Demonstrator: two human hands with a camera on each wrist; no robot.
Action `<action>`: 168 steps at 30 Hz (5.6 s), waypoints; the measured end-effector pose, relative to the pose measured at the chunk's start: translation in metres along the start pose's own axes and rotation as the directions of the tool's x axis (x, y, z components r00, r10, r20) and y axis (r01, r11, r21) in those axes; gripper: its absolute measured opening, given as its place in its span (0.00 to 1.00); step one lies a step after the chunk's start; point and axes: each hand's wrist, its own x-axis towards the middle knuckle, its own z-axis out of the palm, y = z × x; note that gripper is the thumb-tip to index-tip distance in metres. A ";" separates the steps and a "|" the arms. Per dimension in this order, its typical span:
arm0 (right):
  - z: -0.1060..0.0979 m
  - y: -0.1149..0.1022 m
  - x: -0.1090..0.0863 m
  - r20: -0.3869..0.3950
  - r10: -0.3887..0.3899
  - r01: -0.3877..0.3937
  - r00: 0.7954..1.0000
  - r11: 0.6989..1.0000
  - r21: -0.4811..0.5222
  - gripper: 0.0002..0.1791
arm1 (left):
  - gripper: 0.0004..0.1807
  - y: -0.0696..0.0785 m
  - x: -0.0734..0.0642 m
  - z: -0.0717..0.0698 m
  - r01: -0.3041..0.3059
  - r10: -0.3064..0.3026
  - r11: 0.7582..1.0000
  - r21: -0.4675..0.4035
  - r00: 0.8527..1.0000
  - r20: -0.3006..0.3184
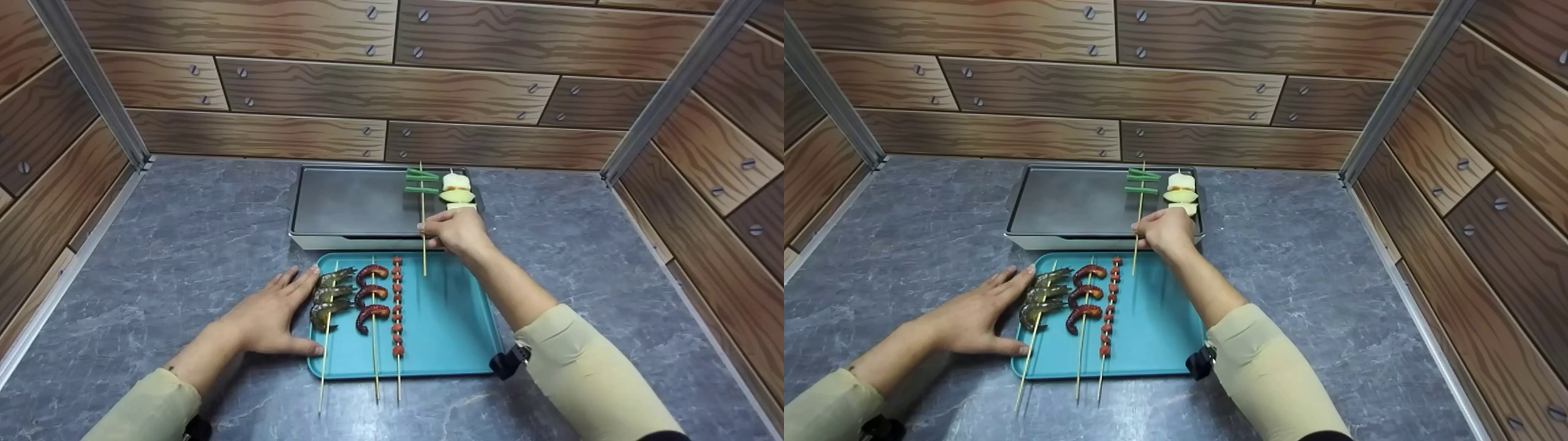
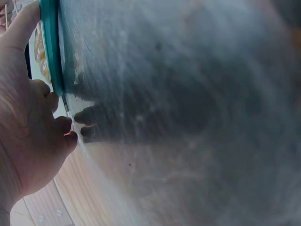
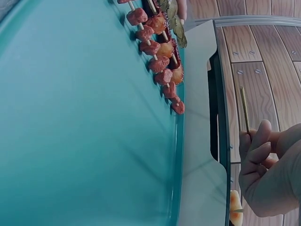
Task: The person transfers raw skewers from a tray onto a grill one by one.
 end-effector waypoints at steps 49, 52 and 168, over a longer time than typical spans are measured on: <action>0.001 -0.005 0.023 -0.004 0.072 -0.073 0.997 0.993 -0.089 0.12 | 0.76 0.001 -0.001 -0.001 0.017 -0.017 1.000 0.002 1.000 0.014; 0.002 -0.005 0.023 -0.008 0.073 -0.074 0.997 0.993 -0.087 0.12 | 0.75 0.001 -0.001 0.000 0.014 -0.014 1.000 0.004 1.000 0.012; -0.030 0.029 -0.061 -0.186 -0.361 0.319 0.914 0.922 -0.222 0.18 | 0.75 0.001 0.000 0.000 0.010 -0.010 1.000 0.013 1.000 0.015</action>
